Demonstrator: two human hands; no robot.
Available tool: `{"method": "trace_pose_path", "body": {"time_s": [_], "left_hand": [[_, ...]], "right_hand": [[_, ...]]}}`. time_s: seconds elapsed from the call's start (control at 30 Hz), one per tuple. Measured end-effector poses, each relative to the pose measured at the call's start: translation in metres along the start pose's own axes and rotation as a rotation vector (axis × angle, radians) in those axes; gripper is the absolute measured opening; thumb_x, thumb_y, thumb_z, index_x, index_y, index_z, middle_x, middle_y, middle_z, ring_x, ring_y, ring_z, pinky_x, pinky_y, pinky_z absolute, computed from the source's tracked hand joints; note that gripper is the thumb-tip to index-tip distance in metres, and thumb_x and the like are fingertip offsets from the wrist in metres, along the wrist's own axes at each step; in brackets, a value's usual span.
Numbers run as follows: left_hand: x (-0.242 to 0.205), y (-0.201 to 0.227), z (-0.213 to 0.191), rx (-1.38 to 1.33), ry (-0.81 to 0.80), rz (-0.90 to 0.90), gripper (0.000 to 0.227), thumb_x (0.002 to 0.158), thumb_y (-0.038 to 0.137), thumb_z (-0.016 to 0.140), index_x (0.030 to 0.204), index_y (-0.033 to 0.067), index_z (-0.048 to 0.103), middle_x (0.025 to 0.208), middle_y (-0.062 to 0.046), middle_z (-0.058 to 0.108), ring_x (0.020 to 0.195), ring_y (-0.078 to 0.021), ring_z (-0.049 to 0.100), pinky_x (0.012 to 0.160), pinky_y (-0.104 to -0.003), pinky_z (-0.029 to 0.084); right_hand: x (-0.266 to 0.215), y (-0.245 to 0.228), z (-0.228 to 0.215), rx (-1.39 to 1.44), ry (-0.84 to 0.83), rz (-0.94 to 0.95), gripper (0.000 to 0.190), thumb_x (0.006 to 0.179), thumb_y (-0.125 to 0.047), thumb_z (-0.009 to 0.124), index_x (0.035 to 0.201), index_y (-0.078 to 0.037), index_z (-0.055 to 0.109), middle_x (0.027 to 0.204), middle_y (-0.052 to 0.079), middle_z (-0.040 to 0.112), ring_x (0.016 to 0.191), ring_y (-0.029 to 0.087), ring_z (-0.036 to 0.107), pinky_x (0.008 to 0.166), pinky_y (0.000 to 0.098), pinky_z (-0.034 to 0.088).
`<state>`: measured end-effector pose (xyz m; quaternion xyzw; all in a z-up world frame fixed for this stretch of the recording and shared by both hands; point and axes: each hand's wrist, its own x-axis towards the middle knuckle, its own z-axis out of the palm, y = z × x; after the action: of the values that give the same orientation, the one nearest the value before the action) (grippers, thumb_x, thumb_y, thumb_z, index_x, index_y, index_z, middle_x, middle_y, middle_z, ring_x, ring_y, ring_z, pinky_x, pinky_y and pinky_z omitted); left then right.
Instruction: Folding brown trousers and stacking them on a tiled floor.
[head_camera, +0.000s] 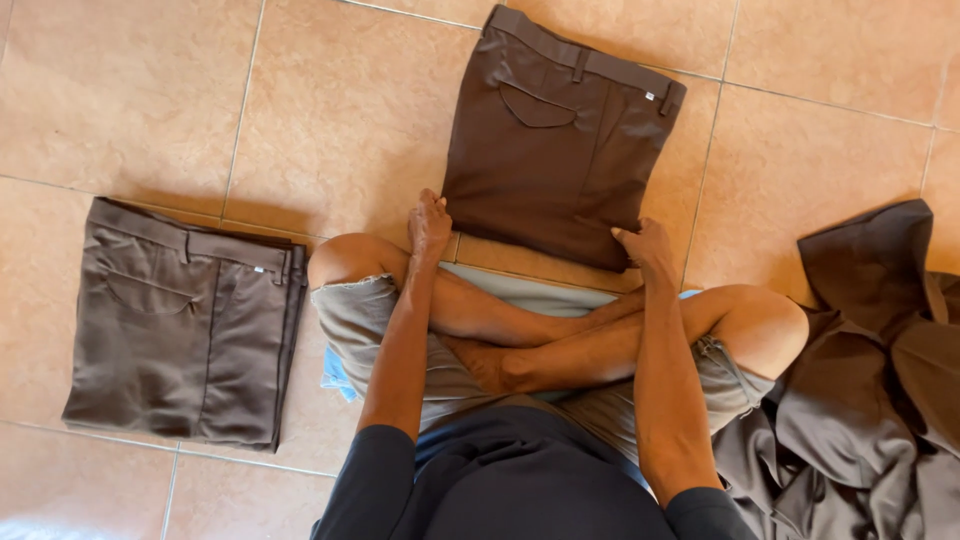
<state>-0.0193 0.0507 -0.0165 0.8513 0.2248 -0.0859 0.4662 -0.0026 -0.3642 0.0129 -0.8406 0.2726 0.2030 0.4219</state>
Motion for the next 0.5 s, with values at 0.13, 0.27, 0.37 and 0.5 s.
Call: {"method": "trace_pose_path", "body": {"time_s": [0.13, 0.27, 0.37, 0.5], "left_hand": [[0.004, -0.002, 0.002, 0.124, 0.064, 0.055, 0.019, 0.1, 0.033, 0.057, 0.105, 0.0151, 0.056, 0.086, -0.026, 0.072, 0.093, -0.0485, 0.072, 0.086, -0.056, 0.056], [0.017, -0.021, 0.016, 0.073, 0.115, 0.159, 0.018, 0.099, 0.025, 0.062, 0.107, 0.0117, 0.053, 0.089, -0.03, 0.07, 0.094, -0.0524, 0.069, 0.085, -0.06, 0.053], [0.006, -0.002, 0.001, 0.131, 0.163, 0.2, 0.018, 0.104, 0.023, 0.052, 0.113, 0.0075, 0.049, 0.087, -0.03, 0.071, 0.088, -0.0513, 0.071, 0.081, -0.06, 0.055], [-0.003, 0.023, -0.023, 0.199, 0.127, 0.235, 0.027, 0.106, 0.013, 0.047, 0.124, -0.0065, 0.047, 0.094, -0.037, 0.07, 0.091, -0.0556, 0.07, 0.082, -0.065, 0.054]], "right_hand": [[-0.048, -0.044, -0.012, -0.11, -0.161, 0.017, 0.072, 0.083, -0.022, 0.082, 0.14, 0.007, 0.051, 0.131, 0.033, 0.058, 0.122, 0.044, 0.058, 0.09, 0.0553, 0.057], [-0.019, -0.019, -0.005, -0.18, -0.07, 0.017, 0.069, 0.079, -0.016, 0.086, 0.133, 0.011, 0.053, 0.127, 0.031, 0.06, 0.114, 0.043, 0.063, 0.078, 0.0526, 0.061], [-0.049, -0.037, -0.013, -0.047, -0.218, 0.085, 0.07, 0.079, -0.005, 0.083, 0.133, 0.022, 0.047, 0.128, 0.039, 0.052, 0.104, 0.05, 0.062, 0.063, 0.0514, 0.064], [-0.041, -0.029, 0.003, 0.007, -0.223, 0.086, 0.063, 0.082, 0.001, 0.078, 0.13, 0.026, 0.046, 0.129, 0.04, 0.046, 0.095, 0.049, 0.064, 0.058, 0.0495, 0.066]]}}
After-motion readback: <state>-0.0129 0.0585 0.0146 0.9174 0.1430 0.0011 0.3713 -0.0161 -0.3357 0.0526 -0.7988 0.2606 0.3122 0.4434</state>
